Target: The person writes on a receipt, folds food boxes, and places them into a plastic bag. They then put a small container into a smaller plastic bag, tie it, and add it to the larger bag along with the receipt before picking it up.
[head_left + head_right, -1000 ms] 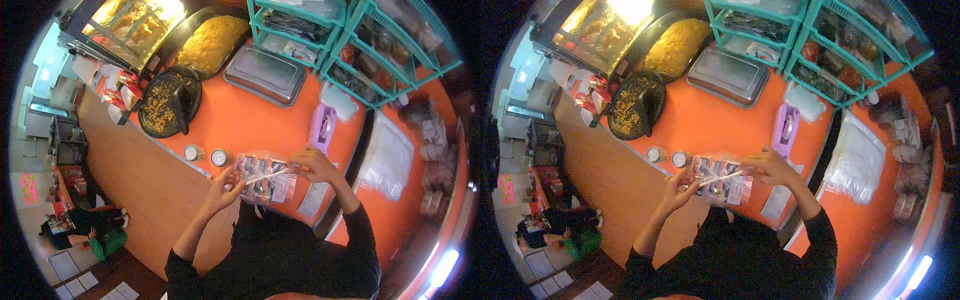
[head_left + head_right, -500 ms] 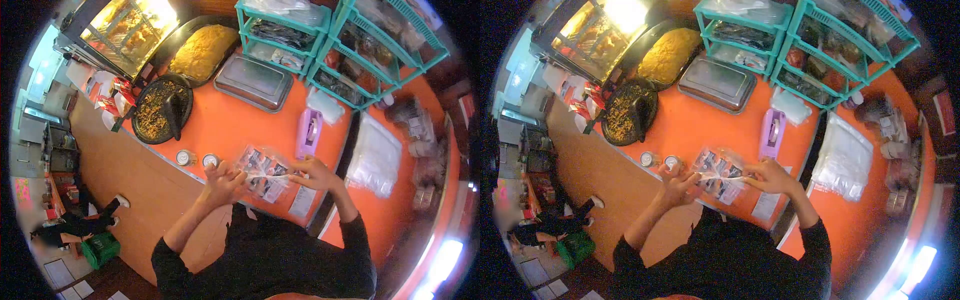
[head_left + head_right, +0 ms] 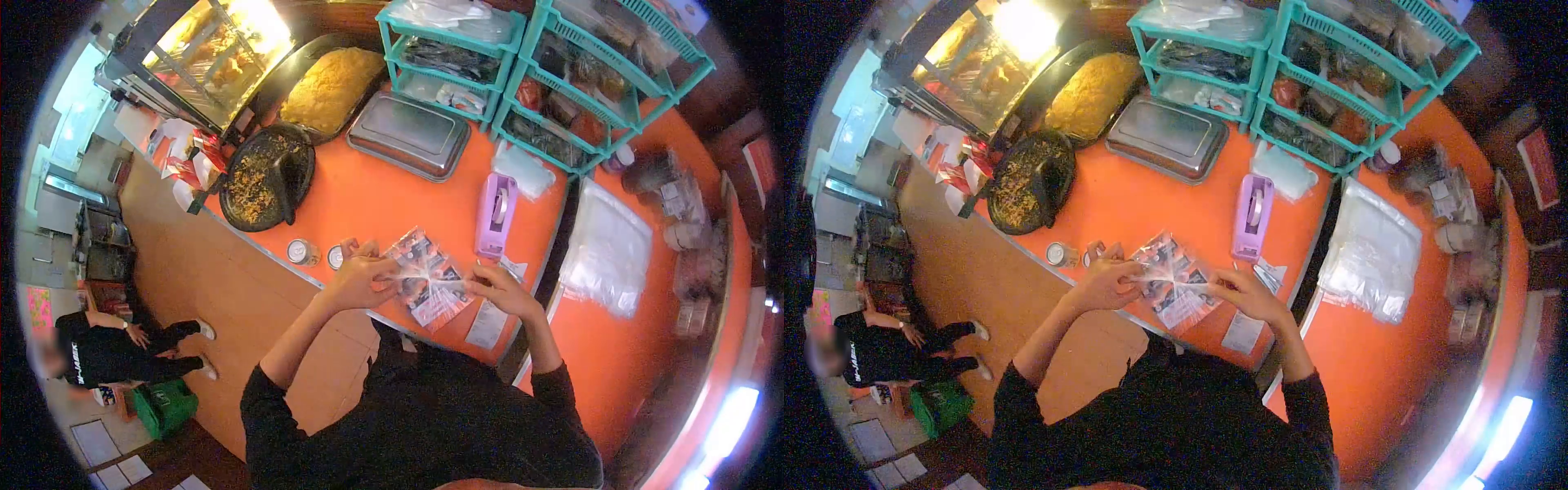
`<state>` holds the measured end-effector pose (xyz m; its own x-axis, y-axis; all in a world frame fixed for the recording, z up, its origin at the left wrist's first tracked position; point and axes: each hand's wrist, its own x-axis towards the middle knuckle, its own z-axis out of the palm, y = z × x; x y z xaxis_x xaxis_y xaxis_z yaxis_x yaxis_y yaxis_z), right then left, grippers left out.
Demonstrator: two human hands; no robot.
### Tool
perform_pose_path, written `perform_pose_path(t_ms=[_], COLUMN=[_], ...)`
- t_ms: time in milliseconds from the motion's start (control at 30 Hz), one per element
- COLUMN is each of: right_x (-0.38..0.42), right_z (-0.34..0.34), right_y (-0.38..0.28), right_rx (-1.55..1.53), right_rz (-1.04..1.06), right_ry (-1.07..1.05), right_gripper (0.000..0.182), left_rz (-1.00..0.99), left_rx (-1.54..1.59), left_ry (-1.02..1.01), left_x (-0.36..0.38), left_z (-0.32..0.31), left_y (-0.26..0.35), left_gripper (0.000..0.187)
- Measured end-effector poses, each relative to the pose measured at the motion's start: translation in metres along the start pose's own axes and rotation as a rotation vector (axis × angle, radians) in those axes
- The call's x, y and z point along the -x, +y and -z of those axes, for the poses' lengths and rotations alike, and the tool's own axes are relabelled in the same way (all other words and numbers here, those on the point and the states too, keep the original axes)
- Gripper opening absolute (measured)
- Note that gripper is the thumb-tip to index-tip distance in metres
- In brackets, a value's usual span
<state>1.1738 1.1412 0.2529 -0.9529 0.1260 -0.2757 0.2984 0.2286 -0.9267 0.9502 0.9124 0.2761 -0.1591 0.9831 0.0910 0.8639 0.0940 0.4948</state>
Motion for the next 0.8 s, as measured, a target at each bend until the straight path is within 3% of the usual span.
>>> perform_pose_path(t_ms=[33,100,133,233,333,400,467,533,600,733,800], right_x=[-0.003,-0.008,-0.010,-0.014,-0.015,-0.013,-0.011,-0.015,-0.018,-0.008,-0.009], right_z=[-0.001,-0.007,-0.012,-0.027,-0.046,-0.056,-0.060,-0.070,-0.075,-0.070,-0.068], right_y=[-0.004,-0.013,-0.017,-0.022,-0.032,-0.037,-0.038,-0.016,-0.009,-0.043,-0.053], right_rx=[-0.007,-0.006,-0.166,-0.456,-0.647,-0.710,-0.448,-0.510,-0.384,-0.146,0.171], right_rz=[0.064,0.142,0.149,0.096,0.062,0.091,0.153,0.215,0.320,0.264,0.328], right_ry=[0.038,0.073,0.119,0.181,0.238,0.287,0.415,0.480,0.568,0.590,0.604], right_gripper=[0.026,0.026,0.026,0.025,0.023,0.022,0.020,0.018,0.022,0.027,0.024], left_rz=[0.003,0.160,0.161,0.296,0.428,0.424,0.408,0.589,0.594,0.567,0.546], left_rx=[0.008,0.514,0.508,1.290,1.498,1.486,1.475,1.436,1.374,1.282,1.262], left_ry=[-0.008,0.126,0.130,0.173,0.241,0.317,0.386,0.413,0.367,0.314,0.313], left_x=[0.006,0.011,0.013,0.014,0.010,0.005,0.004,0.004,0.004,-0.007,-0.015], left_z=[-0.003,-0.007,-0.009,-0.023,-0.032,-0.039,-0.042,-0.045,-0.040,-0.026,-0.023], left_y=[0.008,0.021,0.030,0.054,0.070,0.085,0.091,0.087,0.086,0.097,0.101], left_gripper=[0.021,0.025,0.025,0.025,0.034,0.031,0.029,0.026,0.023,0.017,0.016])
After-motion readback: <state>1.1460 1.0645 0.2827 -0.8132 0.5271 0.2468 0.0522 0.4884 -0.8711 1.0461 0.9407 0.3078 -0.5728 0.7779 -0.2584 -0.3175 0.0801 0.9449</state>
